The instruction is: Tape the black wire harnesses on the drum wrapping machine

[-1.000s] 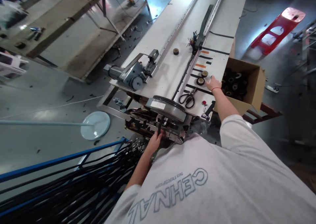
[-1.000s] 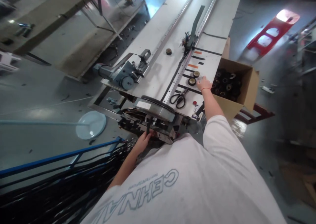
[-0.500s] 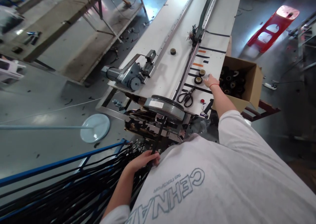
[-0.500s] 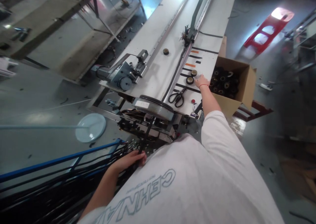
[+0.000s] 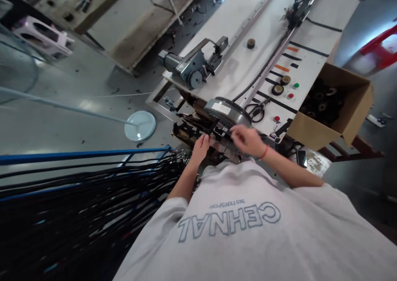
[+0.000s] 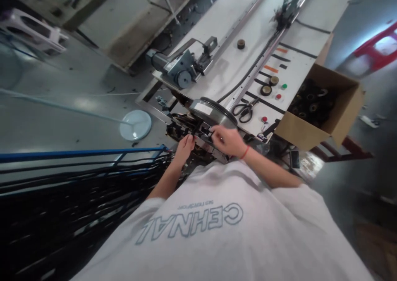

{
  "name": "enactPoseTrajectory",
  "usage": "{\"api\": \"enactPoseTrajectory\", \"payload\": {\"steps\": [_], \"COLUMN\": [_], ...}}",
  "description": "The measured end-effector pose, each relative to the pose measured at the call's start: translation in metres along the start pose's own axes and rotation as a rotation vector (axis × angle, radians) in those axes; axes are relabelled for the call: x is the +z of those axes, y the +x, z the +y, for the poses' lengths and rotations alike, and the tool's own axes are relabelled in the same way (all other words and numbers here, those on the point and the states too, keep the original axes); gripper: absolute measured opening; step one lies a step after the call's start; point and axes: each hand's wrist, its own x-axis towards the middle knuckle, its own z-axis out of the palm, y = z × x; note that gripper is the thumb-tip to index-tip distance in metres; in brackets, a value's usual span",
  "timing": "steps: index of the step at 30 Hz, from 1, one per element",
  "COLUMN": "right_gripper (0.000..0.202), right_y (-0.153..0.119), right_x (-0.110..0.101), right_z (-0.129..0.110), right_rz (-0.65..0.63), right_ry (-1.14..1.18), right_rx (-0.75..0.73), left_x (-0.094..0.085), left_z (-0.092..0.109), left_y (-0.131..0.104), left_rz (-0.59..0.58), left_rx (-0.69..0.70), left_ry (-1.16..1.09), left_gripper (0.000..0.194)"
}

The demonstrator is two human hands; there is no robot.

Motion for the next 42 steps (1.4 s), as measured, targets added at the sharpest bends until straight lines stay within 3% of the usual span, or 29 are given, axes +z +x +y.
{"api": "enactPoseTrajectory", "payload": {"steps": [1,3,5,7,11,15,22,25,28,31,33,35,36,37,39,42], "right_gripper": [0.029,0.032,0.026,0.014,0.015,0.014,0.038,0.054,0.052,0.044,0.041,0.041,0.041,0.042,0.052,0.079], "right_y": [-0.004,0.001,0.018,0.033,0.035,0.028,0.046,0.056,0.062,0.058,0.046,0.03,0.02,0.011,-0.008,-0.032], "right_x": [0.028,0.071,0.094,0.101,0.094,0.087,0.074,0.075,0.083,0.088,0.08,0.057,0.04,0.021,-0.02,-0.061], "right_z": [-0.011,-0.013,0.0,0.018,0.034,0.027,0.01,0.011,0.009,-0.006,-0.013,-0.006,0.006,0.023,0.071,0.149], "right_rz": [-0.064,-0.045,0.005,0.01,0.064,0.013,-0.129,-0.162,-0.168,-0.154,-0.127,0.018,0.15,0.325,0.664,0.839], "right_ry": [0.004,-0.09,-0.167,-0.148,-0.043,-0.047,-0.136,-0.244,-0.327,-0.319,-0.245,-0.177,-0.166,-0.171,-0.197,-0.139], "right_rx": [-0.033,0.082,0.274,0.36,0.224,0.24,0.111,0.032,0.051,0.081,-0.076,-0.199,-0.168,-0.045,0.386,0.996], "left_x": [-0.002,-0.006,-0.006,-0.005,-0.003,-0.002,0.004,0.008,0.012,0.014,0.011,0.004,0.0,-0.005,-0.013,-0.018], "left_z": [0.001,0.003,0.003,0.0,-0.007,-0.014,-0.024,-0.025,-0.022,-0.027,-0.038,-0.055,-0.064,-0.073,-0.086,-0.092], "left_y": [0.003,0.006,0.007,0.007,0.009,0.013,0.014,0.011,0.006,0.0,-0.004,-0.009,-0.012,-0.017,-0.026,-0.041], "left_rz": [-0.017,-0.064,-0.101,-0.126,-0.147,-0.155,-0.124,-0.106,-0.063,-0.006,-0.02,-0.103,-0.146,-0.175,-0.171,-0.1], "left_rx": [0.01,0.029,0.044,0.054,0.059,0.082,0.134,0.184,0.268,0.307,0.266,0.152,0.085,0.027,-0.033,-0.006], "left_ry": [-0.006,-0.02,-0.045,-0.07,-0.075,-0.015,0.448,0.562,0.64,0.65,0.596,0.566,0.567,0.57,0.547,0.454], "left_gripper": [0.051,0.052,0.053,0.052,0.055,0.053,0.03,0.027,0.028,0.028,0.026,0.024,0.024,0.025,0.029,0.039]}}
